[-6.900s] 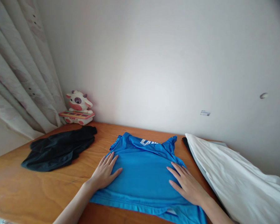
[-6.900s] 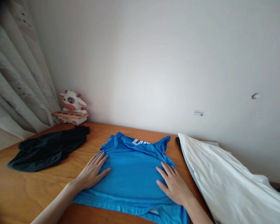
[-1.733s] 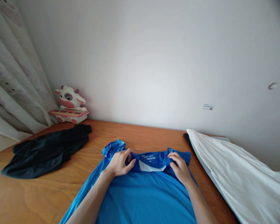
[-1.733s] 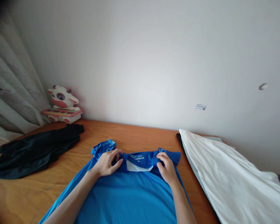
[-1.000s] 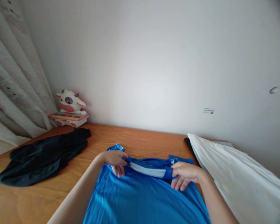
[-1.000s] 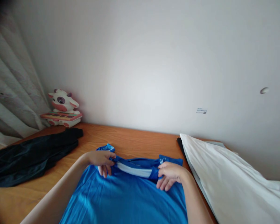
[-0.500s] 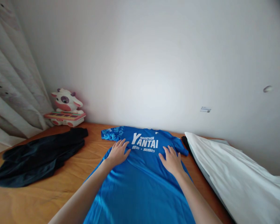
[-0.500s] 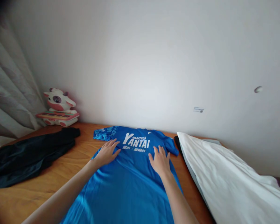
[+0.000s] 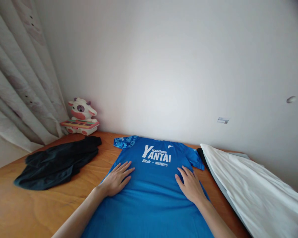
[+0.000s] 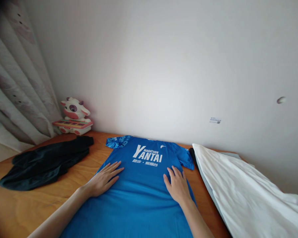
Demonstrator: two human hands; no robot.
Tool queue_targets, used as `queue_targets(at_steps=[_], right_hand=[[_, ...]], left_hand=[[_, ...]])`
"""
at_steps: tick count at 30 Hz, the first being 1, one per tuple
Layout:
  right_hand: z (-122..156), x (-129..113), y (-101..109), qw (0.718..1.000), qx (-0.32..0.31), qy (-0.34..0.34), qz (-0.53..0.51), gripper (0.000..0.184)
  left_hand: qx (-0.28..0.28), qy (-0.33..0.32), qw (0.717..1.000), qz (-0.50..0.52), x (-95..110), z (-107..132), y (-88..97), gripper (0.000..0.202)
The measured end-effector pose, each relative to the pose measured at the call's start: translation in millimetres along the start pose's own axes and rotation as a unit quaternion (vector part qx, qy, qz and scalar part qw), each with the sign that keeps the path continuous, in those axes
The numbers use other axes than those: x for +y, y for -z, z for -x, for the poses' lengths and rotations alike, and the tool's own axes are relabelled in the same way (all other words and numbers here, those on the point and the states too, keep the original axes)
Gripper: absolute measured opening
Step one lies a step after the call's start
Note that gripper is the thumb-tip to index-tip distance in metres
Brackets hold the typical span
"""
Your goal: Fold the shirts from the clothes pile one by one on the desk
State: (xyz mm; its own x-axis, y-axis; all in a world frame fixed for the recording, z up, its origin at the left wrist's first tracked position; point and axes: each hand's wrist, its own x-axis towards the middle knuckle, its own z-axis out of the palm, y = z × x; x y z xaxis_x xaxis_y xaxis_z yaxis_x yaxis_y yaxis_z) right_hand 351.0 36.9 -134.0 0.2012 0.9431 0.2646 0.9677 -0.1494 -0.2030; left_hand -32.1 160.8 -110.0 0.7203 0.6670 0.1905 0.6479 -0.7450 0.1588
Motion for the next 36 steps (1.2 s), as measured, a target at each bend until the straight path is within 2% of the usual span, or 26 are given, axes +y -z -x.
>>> queue_targets(at_steps=[2,6,9,12,16,19,22,25,28,32,36], right_hand=[[8.3,1.4,2.7,0.999,-0.038,-0.004,-0.017,0.065],[15.4,1.3,12.6,0.997,-0.076,-0.027,-0.002,0.071],[3.8,-11.0,22.6,0.997,-0.066,-0.017,0.030,0.063],[-16.8,-35.9,26.2,0.998,-0.050,-0.026,0.040,0.056],[-33.9,-65.6,15.0,0.999,-0.043,-0.014,0.000,0.059],[-33.2,-67.2,1.9,0.997,-0.056,0.041,-0.044,0.060],[-29.7,-56.5,-7.2,0.991,-0.076,0.055,-0.091,0.061],[-29.7,-48.4,-11.3,0.992,-0.060,0.039,-0.107,0.061],[-31.0,-47.2,-12.6,0.992,-0.052,0.031,-0.107,0.060],[-28.8,-50.4,-10.8,0.992,-0.076,0.036,-0.090,0.063],[-23.0,-53.9,-6.8,0.991,-0.106,0.041,-0.073,0.067]], left_hand=[[-0.012,0.016,1.000,-0.003,1.4,9.7,0.6,0.054],[0.010,0.096,0.995,-0.019,9.0,17.4,0.1,0.062],[0.038,0.128,0.991,-0.007,13.0,4.9,5.1,0.058],[0.061,0.158,0.986,-0.002,12.1,-15.6,8.9,0.057],[0.013,0.127,0.992,0.002,5.4,-32.3,8.1,0.058],[0.024,0.152,0.988,-0.011,-9.7,-41.0,11.8,0.044],[0.056,0.248,0.967,-0.021,-39.7,-55.5,19.6,0.032],[0.070,0.312,0.947,-0.030,-73.5,-72.9,23.0,0.043],[0.050,0.313,0.948,-0.032,-94.4,-85.8,19.0,0.052],[0.016,0.284,0.958,-0.036,-102.5,-85.4,15.0,0.036],[0.010,0.293,0.954,-0.063,-95.7,-65.7,23.6,0.037]])
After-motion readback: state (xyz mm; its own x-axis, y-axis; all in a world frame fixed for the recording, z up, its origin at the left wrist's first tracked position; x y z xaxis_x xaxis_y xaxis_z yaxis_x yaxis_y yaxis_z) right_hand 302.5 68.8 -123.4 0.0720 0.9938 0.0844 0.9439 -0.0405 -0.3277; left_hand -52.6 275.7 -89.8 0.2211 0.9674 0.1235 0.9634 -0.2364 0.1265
